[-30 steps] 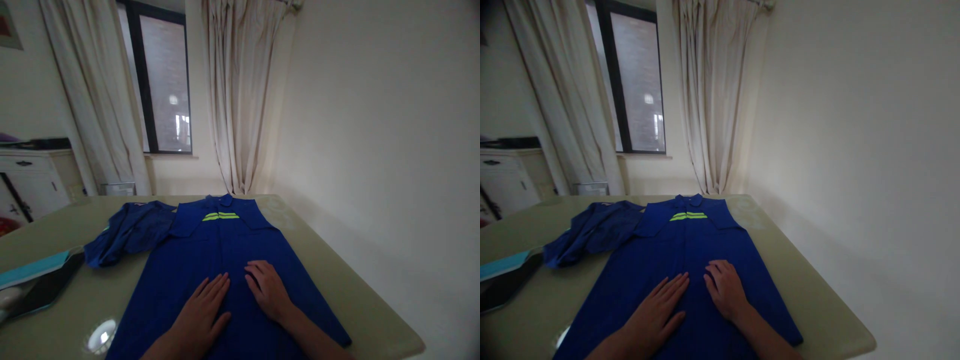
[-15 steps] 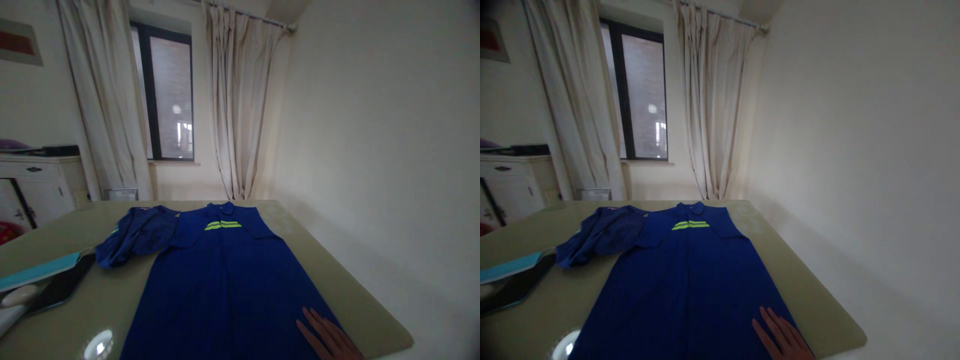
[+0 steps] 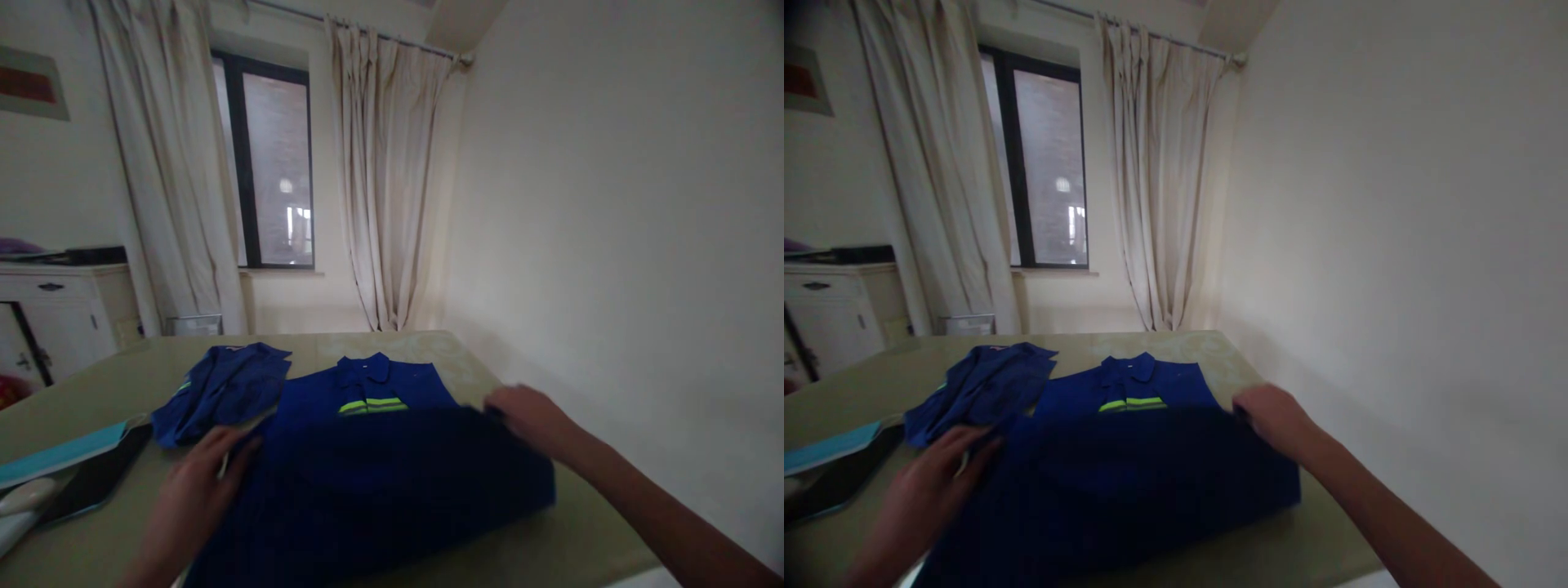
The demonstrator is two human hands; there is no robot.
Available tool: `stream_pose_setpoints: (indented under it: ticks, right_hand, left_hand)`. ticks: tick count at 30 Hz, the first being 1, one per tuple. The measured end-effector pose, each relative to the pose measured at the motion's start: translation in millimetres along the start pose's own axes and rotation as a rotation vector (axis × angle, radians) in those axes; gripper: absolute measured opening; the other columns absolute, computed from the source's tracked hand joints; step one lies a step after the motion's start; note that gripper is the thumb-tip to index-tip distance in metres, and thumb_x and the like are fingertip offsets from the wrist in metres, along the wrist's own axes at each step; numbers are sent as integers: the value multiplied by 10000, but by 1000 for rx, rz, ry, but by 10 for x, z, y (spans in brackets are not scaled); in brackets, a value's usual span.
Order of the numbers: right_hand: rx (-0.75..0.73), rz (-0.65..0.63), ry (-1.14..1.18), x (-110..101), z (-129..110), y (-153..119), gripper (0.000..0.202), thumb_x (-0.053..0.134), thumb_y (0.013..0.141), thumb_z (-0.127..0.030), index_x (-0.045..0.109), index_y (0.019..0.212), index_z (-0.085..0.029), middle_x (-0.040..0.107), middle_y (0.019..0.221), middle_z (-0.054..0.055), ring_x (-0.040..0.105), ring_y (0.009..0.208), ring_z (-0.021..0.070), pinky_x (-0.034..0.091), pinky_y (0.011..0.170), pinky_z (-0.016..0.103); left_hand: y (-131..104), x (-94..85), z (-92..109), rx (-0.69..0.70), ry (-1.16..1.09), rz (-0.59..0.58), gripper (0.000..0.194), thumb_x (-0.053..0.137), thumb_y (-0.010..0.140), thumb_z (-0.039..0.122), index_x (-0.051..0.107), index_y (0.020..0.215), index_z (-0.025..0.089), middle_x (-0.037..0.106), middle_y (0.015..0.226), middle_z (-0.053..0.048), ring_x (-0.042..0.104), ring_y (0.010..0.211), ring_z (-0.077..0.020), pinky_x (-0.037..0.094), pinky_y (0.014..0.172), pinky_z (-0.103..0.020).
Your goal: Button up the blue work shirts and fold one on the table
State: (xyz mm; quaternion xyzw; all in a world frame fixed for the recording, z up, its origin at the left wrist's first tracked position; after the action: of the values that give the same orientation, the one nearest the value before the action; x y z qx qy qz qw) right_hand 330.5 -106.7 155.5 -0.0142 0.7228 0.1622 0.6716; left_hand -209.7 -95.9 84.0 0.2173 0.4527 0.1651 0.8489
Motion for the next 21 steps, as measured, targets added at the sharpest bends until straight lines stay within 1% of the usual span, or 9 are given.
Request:
stream_pose_setpoints:
  ticks: [3, 6, 8, 10, 13, 15, 17, 19, 21]
  right_hand:
    - [70, 322, -107, -322, -317, 939, 371, 460, 915, -148, 700, 1191, -209, 712, 1183, 154, 589, 1176, 315, 373, 1067, 479]
    - [92, 435, -60, 12, -572, 1167, 472, 445, 962, -204, 560, 1417, -157, 604, 1392, 173, 523, 1283, 331, 351, 1108, 497]
    - [58, 290, 57, 502, -687, 1001, 458, 463, 994, -347, 591, 1398, -172, 622, 1374, 153, 563, 1243, 324, 408, 1078, 475]
    - [54, 167, 163, 996, -746, 711, 543, 448, 1005, -543, 596, 1410, -213, 587, 1440, 128, 528, 1315, 322, 393, 1110, 475]
    - [30, -18, 249, 1492, -769, 316, 696, 431, 968, -700, 515, 1497, -256, 479, 1559, 97, 446, 1415, 319, 322, 1178, 472]
    - [31, -63, 262, 1604, -746, 184, 694, 421, 973, -705, 514, 1499, -261, 468, 1569, 89, 434, 1429, 312, 311, 1187, 464]
    - [23, -52, 248, 1588, -683, 173, 625, 400, 1002, -660, 570, 1452, -261, 512, 1536, 85, 468, 1403, 304, 342, 1164, 462]
    - [-6, -35, 212, 1502, -573, 259, 526, 388, 1034, -583, 643, 1369, -268, 591, 1461, 81, 536, 1335, 300, 392, 1112, 474]
    - [9, -2, 139, 1371, -431, 400, 422, 434, 1034, -487, 729, 1225, -252, 678, 1339, 99, 598, 1242, 317, 437, 1045, 495]
  left_hand:
    - [798, 109, 257, -124, -119, 219, 546, 474, 892, 523, 643, 1265, 161, 682, 1262, -168, 722, 1035, -321, 571, 968, -504]
    - [1061, 363, 243, -116, -417, 194, 778, 541, 877, 516, 335, 1531, 148, 462, 1530, -216, 691, 1155, -301, 597, 935, -442]
    - [865, 543, 46, -71, -402, 71, 798, 533, 880, 563, 321, 1542, 171, 466, 1537, -193, 647, 1233, -315, 572, 987, -472]
    - [490, 669, -269, -64, -172, -7, 795, 514, 868, 602, 401, 1505, 139, 534, 1475, -203, 598, 1290, -361, 460, 1109, -561]
    - [-68, 744, -742, -55, 26, -97, 627, 513, 817, 577, 652, 1252, 146, 629, 1379, -216, 517, 1353, -450, 356, 1157, -646]
    - [-300, 753, -928, -84, -2, -157, 546, 537, 798, 548, 693, 1177, 187, 657, 1365, -182, 527, 1352, -440, 369, 1163, -624]
    - [-429, 756, -950, -153, -75, -193, 582, 525, 834, 535, 628, 1305, 210, 647, 1398, -146, 561, 1336, -395, 413, 1155, -584]
    - [-527, 778, -798, -222, -204, -263, 659, 550, 834, 569, 551, 1407, 244, 659, 1388, -127, 616, 1275, -387, 475, 1105, -582]
    - [-666, 832, -494, -211, -414, -450, 687, 647, 757, 615, 591, 1372, 315, 714, 1301, -110, 663, 1192, -418, 531, 1023, -606]
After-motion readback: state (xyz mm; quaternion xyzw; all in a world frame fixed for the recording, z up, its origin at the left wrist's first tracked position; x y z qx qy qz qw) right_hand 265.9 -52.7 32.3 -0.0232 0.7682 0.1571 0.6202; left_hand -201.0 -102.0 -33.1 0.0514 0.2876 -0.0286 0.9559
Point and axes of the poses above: each hand's wrist, its own y-axis towards the middle knuckle, its own x-axis out of the palm, z = x × y, the point moved 2 cm from there along y, towards the middle knuckle
